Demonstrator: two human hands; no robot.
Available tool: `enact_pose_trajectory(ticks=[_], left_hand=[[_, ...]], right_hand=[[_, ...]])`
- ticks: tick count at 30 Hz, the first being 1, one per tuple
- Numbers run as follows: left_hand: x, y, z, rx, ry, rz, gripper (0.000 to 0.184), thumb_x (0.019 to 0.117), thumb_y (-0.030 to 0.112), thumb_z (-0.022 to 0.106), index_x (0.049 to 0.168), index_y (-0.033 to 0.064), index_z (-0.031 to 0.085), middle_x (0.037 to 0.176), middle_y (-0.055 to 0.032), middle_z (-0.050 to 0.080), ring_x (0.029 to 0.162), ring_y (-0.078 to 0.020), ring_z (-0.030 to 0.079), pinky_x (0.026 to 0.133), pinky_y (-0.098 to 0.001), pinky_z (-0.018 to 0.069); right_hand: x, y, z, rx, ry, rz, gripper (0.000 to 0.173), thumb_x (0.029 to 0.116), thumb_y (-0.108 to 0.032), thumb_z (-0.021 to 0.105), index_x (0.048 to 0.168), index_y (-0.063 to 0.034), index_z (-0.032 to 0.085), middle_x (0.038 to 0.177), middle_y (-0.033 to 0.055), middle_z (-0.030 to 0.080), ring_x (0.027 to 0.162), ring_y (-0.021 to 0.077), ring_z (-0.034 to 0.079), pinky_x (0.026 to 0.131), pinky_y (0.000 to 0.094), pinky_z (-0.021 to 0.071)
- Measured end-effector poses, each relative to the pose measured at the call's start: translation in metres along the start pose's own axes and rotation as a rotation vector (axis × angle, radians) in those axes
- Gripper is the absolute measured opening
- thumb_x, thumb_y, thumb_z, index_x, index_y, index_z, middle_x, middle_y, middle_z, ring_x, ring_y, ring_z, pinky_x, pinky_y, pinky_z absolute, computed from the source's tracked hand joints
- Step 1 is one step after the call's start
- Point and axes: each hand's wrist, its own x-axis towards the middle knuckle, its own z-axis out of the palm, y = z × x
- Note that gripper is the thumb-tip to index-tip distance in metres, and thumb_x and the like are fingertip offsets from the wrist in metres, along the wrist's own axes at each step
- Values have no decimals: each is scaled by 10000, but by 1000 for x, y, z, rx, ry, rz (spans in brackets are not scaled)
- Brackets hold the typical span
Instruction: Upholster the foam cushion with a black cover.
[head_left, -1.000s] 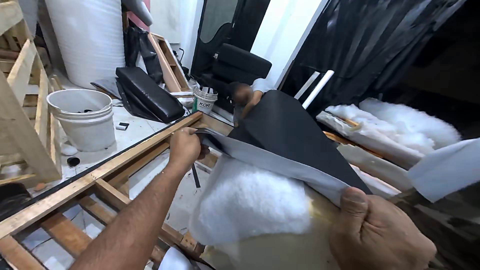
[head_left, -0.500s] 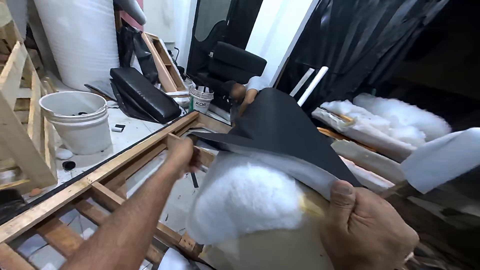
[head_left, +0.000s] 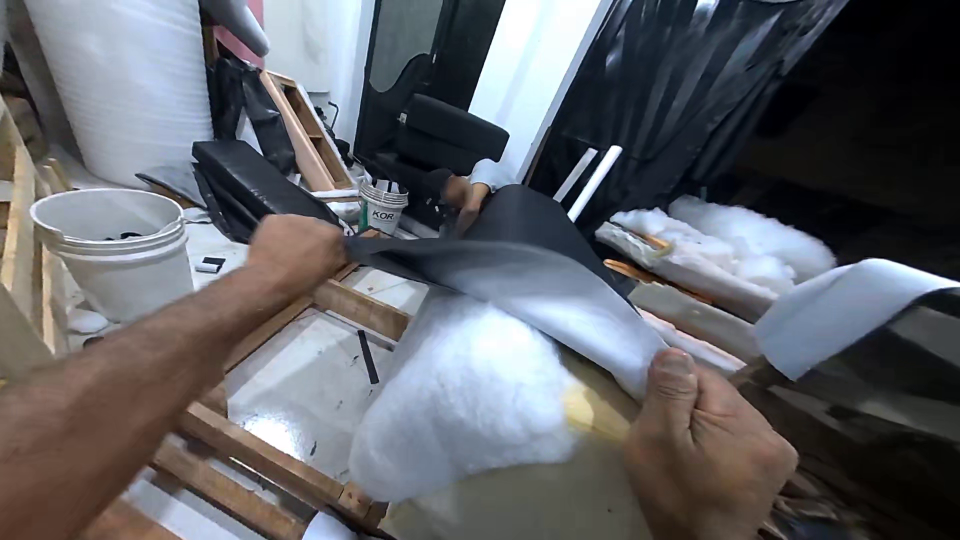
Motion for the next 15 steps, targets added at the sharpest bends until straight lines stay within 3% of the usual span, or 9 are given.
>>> enact_pose_trajectory(ticks=[2,4,6,8,10,11,13,15], left_hand=[[-14,-47,14,128,37,61,217,984,236,620,855,78,694,832,-164,694,821,-411,697,632,-617,525],[-30,-69,31,199,69,136,175,964,196,653,830,88,688,797,-133,679,801,-376,694,624,-567,536],[-41,-62,48,181,60,95,178,966,201,643,834,91,689,790,-126,677,803,-363,691,642,-548,531],[-53,-43,64,71,25,-92,201,957,254,635,831,107,687,792,-140,687,809,-380,695,641,-587,519],[-71,-20,74,-14,-140,-198,251,966,329,607,854,125,703,830,-150,703,830,-392,700,653,-617,529],[-84,-6,76,-46,-308,-202,288,977,365,584,915,121,725,898,-159,721,890,-397,708,712,-627,542],[-109,24,72,-130,-697,-146,367,1007,370,548,1078,59,728,1096,-230,712,1069,-456,673,862,-684,514],[-125,49,77,-198,-870,-99,391,1024,342,518,1148,17,697,1197,-279,676,1154,-499,633,904,-726,483]], right_hand=[[-2,1,1,-35,-14,-51,532,1084,-340,439,655,-43,542,568,71,502,538,199,562,502,394,418],[-4,4,3,-55,-9,-105,544,1083,-365,433,646,-60,539,574,71,511,553,218,575,508,405,424],[-5,6,4,-43,0,-123,546,1082,-362,444,654,-46,568,578,79,533,555,215,584,510,402,432],[-6,6,5,-38,5,-122,537,1081,-354,443,644,-59,545,572,68,512,546,199,566,508,388,418],[-6,5,4,-34,16,-125,535,1078,-347,444,626,-73,526,563,52,495,538,185,553,502,375,408],[-6,5,4,-34,20,-133,536,1075,-341,443,617,-76,523,559,53,497,538,190,559,500,376,415],[-6,4,4,-31,30,-152,552,1078,-354,437,607,-79,522,555,54,506,539,198,571,502,377,434],[-5,4,5,-10,48,-164,560,1078,-366,440,597,-87,511,548,45,496,534,192,561,503,368,432]])
